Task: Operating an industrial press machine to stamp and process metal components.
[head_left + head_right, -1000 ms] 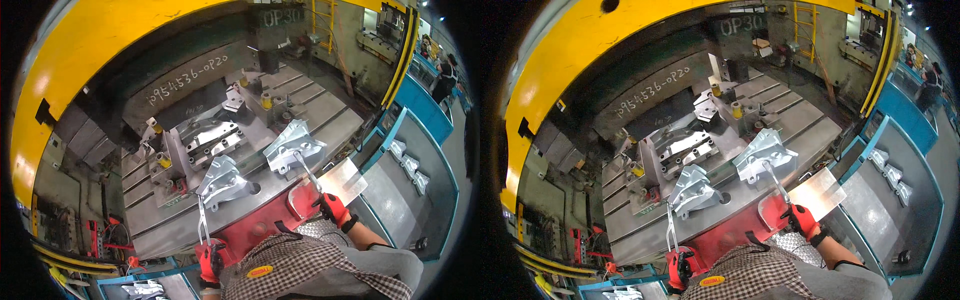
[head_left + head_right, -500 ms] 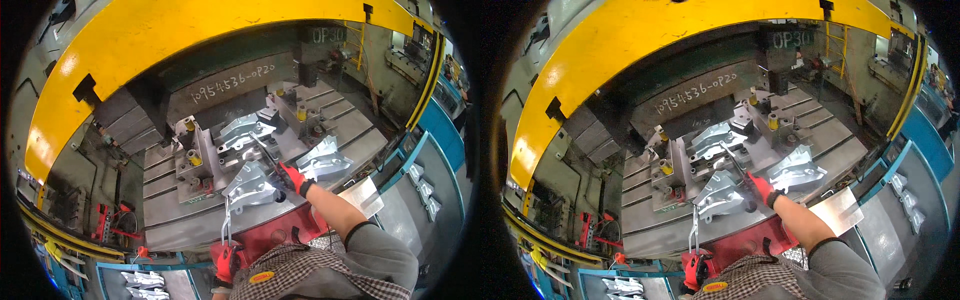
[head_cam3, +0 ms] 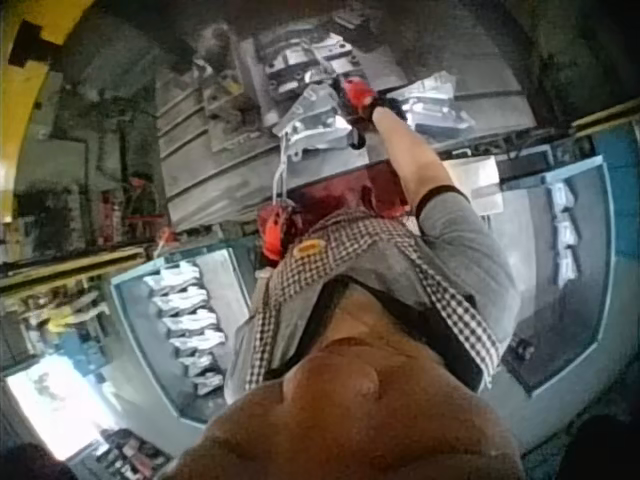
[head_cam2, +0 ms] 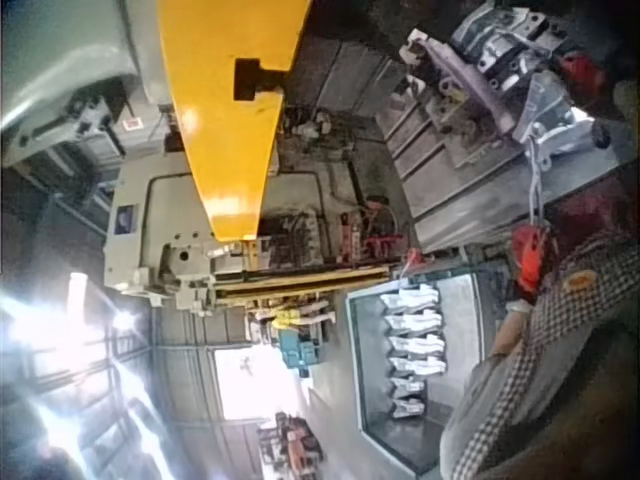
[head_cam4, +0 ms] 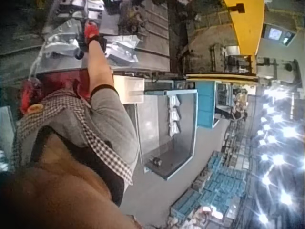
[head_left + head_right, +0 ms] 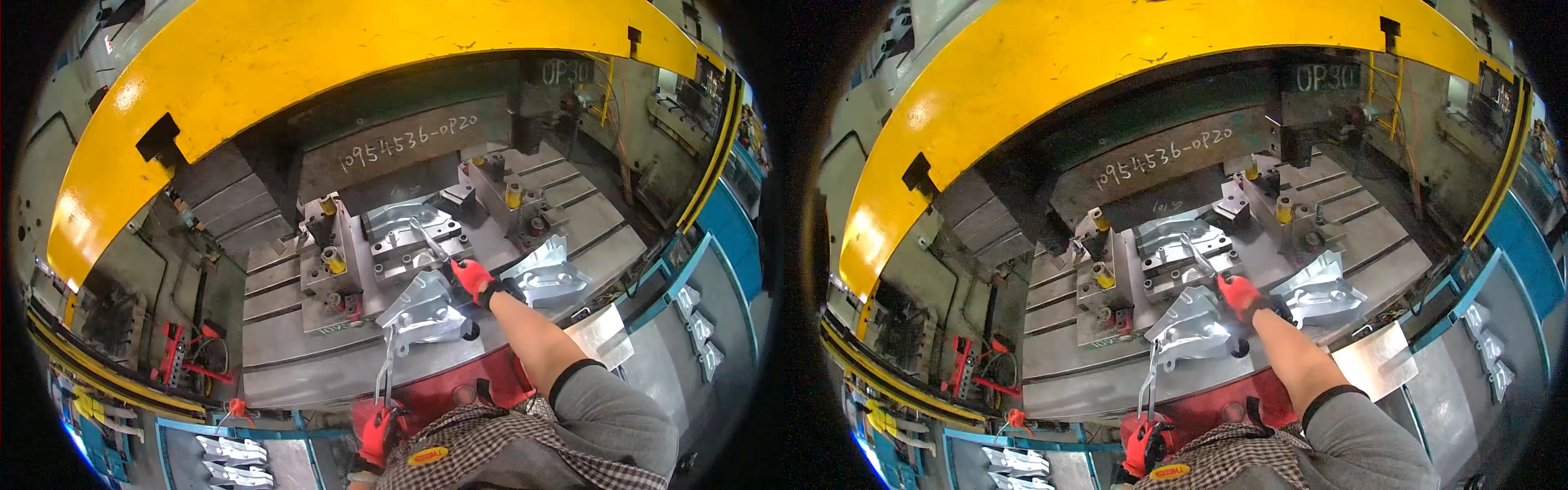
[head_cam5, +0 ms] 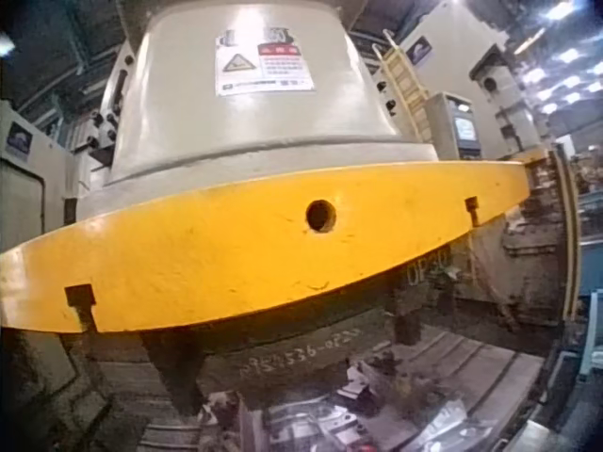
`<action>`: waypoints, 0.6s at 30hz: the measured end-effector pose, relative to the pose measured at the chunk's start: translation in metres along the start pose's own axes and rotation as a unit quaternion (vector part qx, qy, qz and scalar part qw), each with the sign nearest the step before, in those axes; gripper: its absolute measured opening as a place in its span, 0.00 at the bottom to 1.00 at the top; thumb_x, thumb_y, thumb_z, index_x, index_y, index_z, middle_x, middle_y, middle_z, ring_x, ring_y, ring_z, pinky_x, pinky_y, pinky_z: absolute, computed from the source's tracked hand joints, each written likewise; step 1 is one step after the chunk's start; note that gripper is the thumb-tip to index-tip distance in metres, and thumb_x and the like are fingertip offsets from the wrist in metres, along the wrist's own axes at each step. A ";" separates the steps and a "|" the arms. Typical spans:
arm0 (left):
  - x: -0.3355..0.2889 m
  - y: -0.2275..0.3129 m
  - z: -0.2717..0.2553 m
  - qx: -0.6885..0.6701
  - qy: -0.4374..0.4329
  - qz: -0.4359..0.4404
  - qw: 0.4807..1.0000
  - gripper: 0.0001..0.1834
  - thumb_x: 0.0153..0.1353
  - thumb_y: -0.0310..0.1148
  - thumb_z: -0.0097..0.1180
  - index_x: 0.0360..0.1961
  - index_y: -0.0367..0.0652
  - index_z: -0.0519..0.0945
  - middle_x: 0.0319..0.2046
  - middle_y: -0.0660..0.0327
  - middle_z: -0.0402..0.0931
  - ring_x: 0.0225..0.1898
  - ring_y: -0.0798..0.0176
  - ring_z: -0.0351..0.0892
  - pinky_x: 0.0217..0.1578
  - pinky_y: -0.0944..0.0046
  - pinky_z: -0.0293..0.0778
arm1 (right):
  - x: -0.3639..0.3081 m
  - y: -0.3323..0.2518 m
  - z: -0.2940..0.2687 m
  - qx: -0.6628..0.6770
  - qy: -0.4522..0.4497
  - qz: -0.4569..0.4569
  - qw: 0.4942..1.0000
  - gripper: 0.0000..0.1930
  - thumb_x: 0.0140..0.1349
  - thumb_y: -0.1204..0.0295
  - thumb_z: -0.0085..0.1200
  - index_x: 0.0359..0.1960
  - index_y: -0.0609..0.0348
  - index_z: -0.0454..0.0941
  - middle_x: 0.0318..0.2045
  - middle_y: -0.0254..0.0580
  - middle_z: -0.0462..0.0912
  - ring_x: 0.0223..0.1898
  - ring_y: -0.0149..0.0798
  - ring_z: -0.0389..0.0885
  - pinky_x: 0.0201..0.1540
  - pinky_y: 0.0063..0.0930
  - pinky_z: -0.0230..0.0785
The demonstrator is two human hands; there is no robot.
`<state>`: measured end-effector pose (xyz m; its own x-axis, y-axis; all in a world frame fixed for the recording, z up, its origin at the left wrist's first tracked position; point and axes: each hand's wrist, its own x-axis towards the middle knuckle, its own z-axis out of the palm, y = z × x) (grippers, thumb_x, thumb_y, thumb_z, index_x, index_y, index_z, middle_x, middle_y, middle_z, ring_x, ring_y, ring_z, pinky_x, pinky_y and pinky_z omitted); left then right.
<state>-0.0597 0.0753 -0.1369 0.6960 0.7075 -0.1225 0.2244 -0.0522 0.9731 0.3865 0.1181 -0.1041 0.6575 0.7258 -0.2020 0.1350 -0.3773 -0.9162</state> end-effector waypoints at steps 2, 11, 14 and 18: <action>0.001 0.013 0.000 -0.151 -0.009 -0.152 0.977 0.11 0.65 0.35 0.46 0.43 0.43 0.76 0.18 0.71 0.67 0.15 0.73 0.65 0.15 0.72 0.59 | -0.010 0.000 -0.009 -0.074 0.045 -0.006 0.996 0.27 0.60 0.47 0.43 0.38 0.62 0.76 0.27 0.55 0.78 0.29 0.48 0.76 0.35 0.34 0.68; -0.043 0.044 -0.004 -0.077 -0.023 -0.143 0.986 0.13 0.60 0.37 0.54 0.42 0.42 0.76 0.23 0.66 0.73 0.25 0.70 0.73 0.27 0.72 0.68 | -0.204 0.061 -0.078 0.167 -0.132 -0.012 0.977 0.13 0.62 0.61 0.51 0.37 0.59 0.76 0.25 0.29 0.75 0.26 0.24 0.70 0.27 0.22 0.64; -0.065 0.036 -0.007 0.167 -0.056 -0.109 0.978 0.16 0.57 0.41 0.54 0.42 0.45 0.77 0.27 0.63 0.74 0.32 0.63 0.72 0.34 0.62 0.65 | -0.273 0.090 -0.112 0.101 -0.268 -0.029 0.958 0.15 0.62 0.62 0.51 0.43 0.60 0.75 0.32 0.35 0.78 0.36 0.29 0.74 0.42 0.26 0.68; -0.071 0.024 0.008 0.480 0.014 0.056 0.876 0.19 0.52 0.46 0.55 0.42 0.48 0.78 0.33 0.58 0.76 0.41 0.54 0.71 0.43 0.48 0.62 | -0.323 0.114 -0.122 -0.268 -0.166 -0.099 0.944 0.19 0.54 0.56 0.55 0.44 0.51 0.76 0.39 0.43 0.78 0.43 0.44 0.76 0.48 0.36 0.67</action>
<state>-0.0983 0.0178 -0.1067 0.7369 0.6758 -0.0192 0.6343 -0.6812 0.3655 0.2805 -0.2297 -0.1010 0.3238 0.9191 -0.2248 0.6445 -0.3882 -0.6588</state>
